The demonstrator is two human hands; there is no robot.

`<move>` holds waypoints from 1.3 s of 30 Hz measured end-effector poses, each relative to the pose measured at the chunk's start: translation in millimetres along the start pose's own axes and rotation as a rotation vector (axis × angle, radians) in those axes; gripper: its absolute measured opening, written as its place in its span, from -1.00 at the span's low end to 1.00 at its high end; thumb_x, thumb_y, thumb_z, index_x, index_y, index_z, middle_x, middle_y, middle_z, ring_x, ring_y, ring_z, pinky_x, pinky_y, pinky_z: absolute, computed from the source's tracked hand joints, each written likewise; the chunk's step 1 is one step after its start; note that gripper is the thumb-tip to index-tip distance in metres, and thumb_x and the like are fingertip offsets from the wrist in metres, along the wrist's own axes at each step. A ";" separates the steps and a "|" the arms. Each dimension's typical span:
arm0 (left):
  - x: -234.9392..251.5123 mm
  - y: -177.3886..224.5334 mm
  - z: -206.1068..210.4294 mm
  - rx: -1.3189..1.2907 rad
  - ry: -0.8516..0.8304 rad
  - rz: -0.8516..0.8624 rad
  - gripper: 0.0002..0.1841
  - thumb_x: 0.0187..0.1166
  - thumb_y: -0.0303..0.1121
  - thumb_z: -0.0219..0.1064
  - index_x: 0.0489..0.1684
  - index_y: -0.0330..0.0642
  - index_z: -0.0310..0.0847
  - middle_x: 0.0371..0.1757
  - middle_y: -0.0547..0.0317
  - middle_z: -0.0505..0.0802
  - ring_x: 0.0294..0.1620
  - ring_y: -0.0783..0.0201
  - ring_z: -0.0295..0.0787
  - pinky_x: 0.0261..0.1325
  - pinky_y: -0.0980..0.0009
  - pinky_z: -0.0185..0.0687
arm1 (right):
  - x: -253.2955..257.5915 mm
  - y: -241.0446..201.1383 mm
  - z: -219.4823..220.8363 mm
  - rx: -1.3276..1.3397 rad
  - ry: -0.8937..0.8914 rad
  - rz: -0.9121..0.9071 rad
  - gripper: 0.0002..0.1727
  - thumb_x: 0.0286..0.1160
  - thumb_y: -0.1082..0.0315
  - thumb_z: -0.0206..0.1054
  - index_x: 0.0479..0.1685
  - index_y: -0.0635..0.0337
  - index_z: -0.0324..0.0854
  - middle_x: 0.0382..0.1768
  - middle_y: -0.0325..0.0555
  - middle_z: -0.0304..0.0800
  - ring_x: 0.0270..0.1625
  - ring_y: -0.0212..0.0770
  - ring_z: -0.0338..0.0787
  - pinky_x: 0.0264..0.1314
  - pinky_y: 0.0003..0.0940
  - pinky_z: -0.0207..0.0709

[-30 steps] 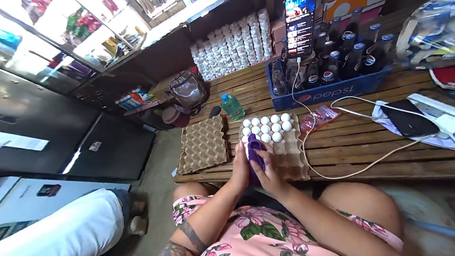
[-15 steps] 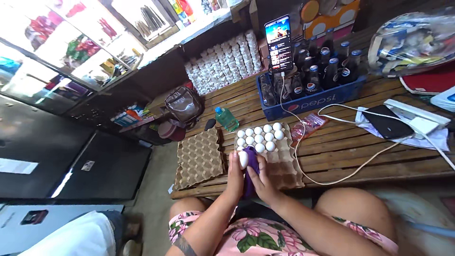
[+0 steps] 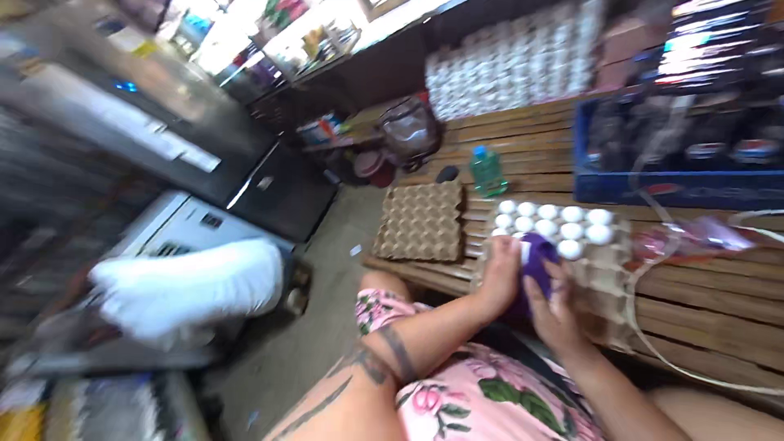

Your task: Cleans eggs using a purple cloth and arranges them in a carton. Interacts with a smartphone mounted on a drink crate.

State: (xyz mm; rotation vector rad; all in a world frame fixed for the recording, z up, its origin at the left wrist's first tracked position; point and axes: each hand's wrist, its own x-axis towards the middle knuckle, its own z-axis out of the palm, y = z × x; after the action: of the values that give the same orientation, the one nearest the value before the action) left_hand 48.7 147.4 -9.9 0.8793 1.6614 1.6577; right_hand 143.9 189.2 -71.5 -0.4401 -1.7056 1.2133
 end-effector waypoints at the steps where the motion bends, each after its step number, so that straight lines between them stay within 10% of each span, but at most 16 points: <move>1: -1.7 -5.7 -1.5 -0.006 -0.022 0.017 -0.54 0.86 -0.27 -0.18 0.38 -0.61 0.26 0.15 -0.22 0.68 0.15 0.33 0.67 0.33 0.36 0.58 | 0.1 0.0 -1.6 -0.024 -0.025 -0.007 -0.41 0.76 0.10 0.13 0.41 0.56 0.41 0.52 0.54 0.36 0.70 0.07 0.33 0.73 -0.16 0.25; 4: -9.9 -15.7 -4.5 0.052 -0.102 0.002 -0.57 0.84 -0.34 -0.11 0.31 -0.65 0.36 0.08 -0.34 0.72 0.10 0.14 0.73 0.29 0.19 0.62 | 8.8 -3.8 -8.1 0.040 -0.031 0.103 -0.42 0.75 0.21 0.09 0.41 0.69 0.33 0.53 0.48 0.34 0.67 -0.10 0.36 0.71 -0.30 0.26; 7: -12.0 -13.7 -8.3 0.047 -0.105 -0.025 -0.61 0.84 -0.36 -0.06 0.23 -0.64 0.41 -0.01 -0.30 0.71 -0.01 0.14 0.69 0.18 0.20 0.61 | 17.1 -1.3 -4.3 0.252 0.034 0.230 -0.44 0.77 0.24 0.08 0.52 0.50 0.13 0.39 -0.18 0.51 0.42 -0.57 0.56 0.53 -0.53 0.47; 14: 0.7 -19.1 -20.8 -0.072 -0.033 -0.123 -0.56 0.86 -0.32 -0.19 0.31 -0.64 0.32 0.13 -0.37 0.65 0.14 0.10 0.65 0.30 0.19 0.55 | 10.7 16.4 3.2 -0.011 -0.117 -0.032 -0.55 0.69 0.14 0.23 0.28 0.36 0.38 0.54 0.15 0.36 0.69 -0.36 0.27 0.72 -0.43 0.17; 20: 2.9 -22.0 -19.3 0.145 -0.180 0.006 -0.57 0.80 -0.34 0.01 0.31 -0.65 0.44 0.14 -0.45 0.73 0.20 -0.08 0.73 0.34 -0.01 0.58 | 32.5 2.9 5.4 0.271 0.141 0.432 -0.65 0.71 0.28 0.15 0.33 0.26 0.31 0.06 -0.49 0.69 0.11 -0.63 0.73 0.29 -0.57 0.65; 27: 11.3 -31.4 -9.9 -0.110 0.011 -0.156 -0.50 0.90 -0.16 -0.25 0.43 -0.49 0.23 0.16 -0.08 0.65 0.11 0.40 0.67 0.24 0.37 0.64 | 16.8 24.7 4.2 0.039 0.032 -0.017 -0.70 0.61 0.03 0.33 0.07 0.02 0.65 0.48 -0.05 0.55 0.63 -0.29 0.44 0.65 -0.31 0.38; 35: 1.9 -40.2 0.1 0.091 -0.279 0.073 -0.49 0.77 -0.25 0.04 0.51 -0.50 0.20 0.24 -0.10 0.70 0.13 0.34 0.74 0.19 0.33 0.72 | 41.6 3.4 -19.9 0.456 0.290 0.648 -0.61 0.69 0.25 0.20 0.30 0.34 0.55 0.00 -0.10 0.82 0.00 -0.40 0.83 0.16 -0.42 0.73; 39: 4.3 -32.5 -2.6 0.014 -0.194 -0.011 -0.50 0.79 -0.19 0.01 0.49 -0.43 0.16 0.08 0.00 0.74 -0.02 0.32 0.79 0.04 0.32 0.78 | 27.7 1.9 -14.7 0.361 0.212 0.354 -0.60 0.61 0.27 0.24 0.22 0.44 0.62 0.29 0.08 0.66 0.37 -0.35 0.65 0.46 -0.44 0.54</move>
State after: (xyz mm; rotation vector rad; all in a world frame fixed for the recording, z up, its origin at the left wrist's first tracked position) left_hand 43.2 149.8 -42.2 1.0016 1.5444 1.5040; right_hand 142.9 217.9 -58.9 -0.6398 -1.2253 1.6311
